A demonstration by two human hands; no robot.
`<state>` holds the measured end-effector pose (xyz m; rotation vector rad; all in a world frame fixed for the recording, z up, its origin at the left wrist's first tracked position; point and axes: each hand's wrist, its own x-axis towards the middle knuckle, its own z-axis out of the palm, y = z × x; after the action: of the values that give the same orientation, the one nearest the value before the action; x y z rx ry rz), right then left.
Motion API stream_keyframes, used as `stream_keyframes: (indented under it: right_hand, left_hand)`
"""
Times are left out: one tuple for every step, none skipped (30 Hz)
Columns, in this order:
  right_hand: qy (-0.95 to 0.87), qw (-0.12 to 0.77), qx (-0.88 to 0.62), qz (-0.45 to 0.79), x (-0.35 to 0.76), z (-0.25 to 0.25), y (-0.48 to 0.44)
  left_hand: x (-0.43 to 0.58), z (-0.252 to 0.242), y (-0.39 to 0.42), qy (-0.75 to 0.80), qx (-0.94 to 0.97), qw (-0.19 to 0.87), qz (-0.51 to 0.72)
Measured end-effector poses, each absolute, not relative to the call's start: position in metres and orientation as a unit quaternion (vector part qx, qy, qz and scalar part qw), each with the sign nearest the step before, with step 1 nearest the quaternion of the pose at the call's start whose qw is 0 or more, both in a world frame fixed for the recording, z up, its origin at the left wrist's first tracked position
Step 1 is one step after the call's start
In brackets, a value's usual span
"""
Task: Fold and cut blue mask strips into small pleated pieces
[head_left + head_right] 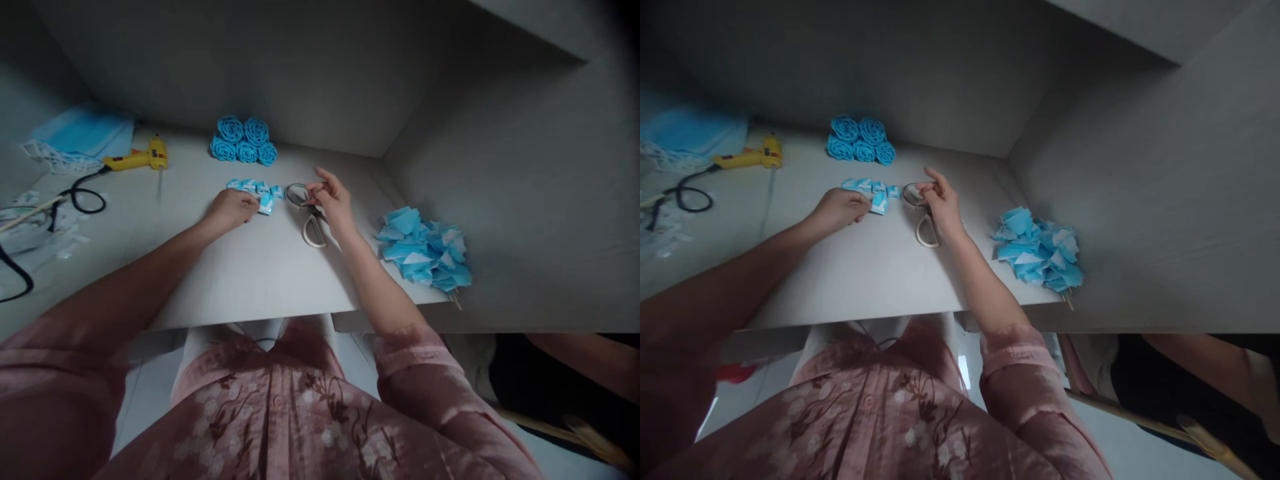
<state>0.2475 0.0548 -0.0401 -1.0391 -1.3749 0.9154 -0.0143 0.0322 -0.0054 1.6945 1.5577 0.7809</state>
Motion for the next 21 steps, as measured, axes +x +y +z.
stream_keyframes:
  right_hand:
    - [-0.577,0.566,-0.451,0.378,0.25,-0.039,0.056]
    - [-0.572,0.569,-0.46,0.37,0.252,-0.039,0.057]
    - [-0.57,0.57,-0.467,0.364,0.254,-0.038,0.058]
    - [-0.568,0.568,-0.475,0.36,0.256,-0.038,0.059]
    - [-0.568,0.564,-0.484,0.356,0.257,-0.038,0.06]
    - [-0.569,0.558,-0.493,0.349,0.257,-0.037,0.061]
    - [-0.572,0.552,-0.504,0.338,0.258,-0.036,0.061]
    - [-0.578,0.545,-0.515,0.323,0.257,-0.036,0.061]
    - [-0.587,0.537,-0.524,0.304,0.256,-0.034,0.06]
    - [-0.6,0.525,-0.532,0.286,0.255,-0.033,0.059]
    - [-0.617,0.508,-0.537,0.27,0.252,-0.031,0.056]
    - [-0.637,0.488,-0.537,0.26,0.249,-0.029,0.053]
    - [-0.659,0.466,-0.531,0.256,0.246,-0.028,0.05]
    - [-0.681,0.446,-0.52,0.259,0.242,-0.027,0.046]
    - [-0.699,0.43,-0.505,0.268,0.238,-0.027,0.043]
    - [-0.713,0.417,-0.488,0.282,0.234,-0.028,0.04]
    - [-0.72,0.408,-0.473,0.301,0.231,-0.029,0.037]
    - [-0.722,0.405,-0.459,0.324,0.228,-0.03,0.035]
    - [-0.719,0.404,-0.446,0.347,0.225,-0.031,0.034]
    - [-0.713,0.405,-0.436,0.37,0.223,-0.033,0.034]
    - [-0.708,0.406,-0.427,0.39,0.222,-0.034,0.034]
  left_hand:
    - [-0.017,-0.006,0.034,0.603,0.671,0.323,0.286]
    - [-0.019,-0.006,0.035,0.602,0.683,0.309,0.274]
    - [-0.021,-0.007,0.036,0.602,0.69,0.302,0.265]
    - [-0.022,-0.007,0.037,0.599,0.696,0.299,0.259]
    - [-0.022,-0.007,0.038,0.594,0.702,0.298,0.255]
    - [-0.023,-0.007,0.038,0.589,0.706,0.3,0.255]
    - [-0.022,-0.007,0.038,0.583,0.706,0.305,0.26]
    - [-0.021,-0.007,0.039,0.579,0.701,0.317,0.27]
    - [-0.02,-0.007,0.038,0.575,0.69,0.334,0.284]
    - [-0.019,-0.007,0.038,0.569,0.676,0.359,0.299]
    - [-0.017,-0.007,0.037,0.562,0.66,0.387,0.315]
    - [-0.015,-0.006,0.036,0.549,0.649,0.413,0.327]
    - [-0.013,-0.005,0.035,0.534,0.642,0.434,0.337]
    - [-0.011,-0.003,0.034,0.522,0.638,0.449,0.344]
    - [-0.01,-0.002,0.032,0.511,0.637,0.46,0.349]
    - [-0.008,-0.001,0.031,0.503,0.636,0.467,0.352]
    - [-0.007,0.0,0.029,0.497,0.635,0.473,0.355]
    - [-0.005,0.0,0.027,0.493,0.633,0.479,0.356]
    - [-0.004,0.0,0.026,0.489,0.631,0.486,0.356]
    - [-0.003,0.0,0.025,0.485,0.63,0.492,0.356]
    - [-0.003,0.0,0.024,0.479,0.63,0.499,0.354]
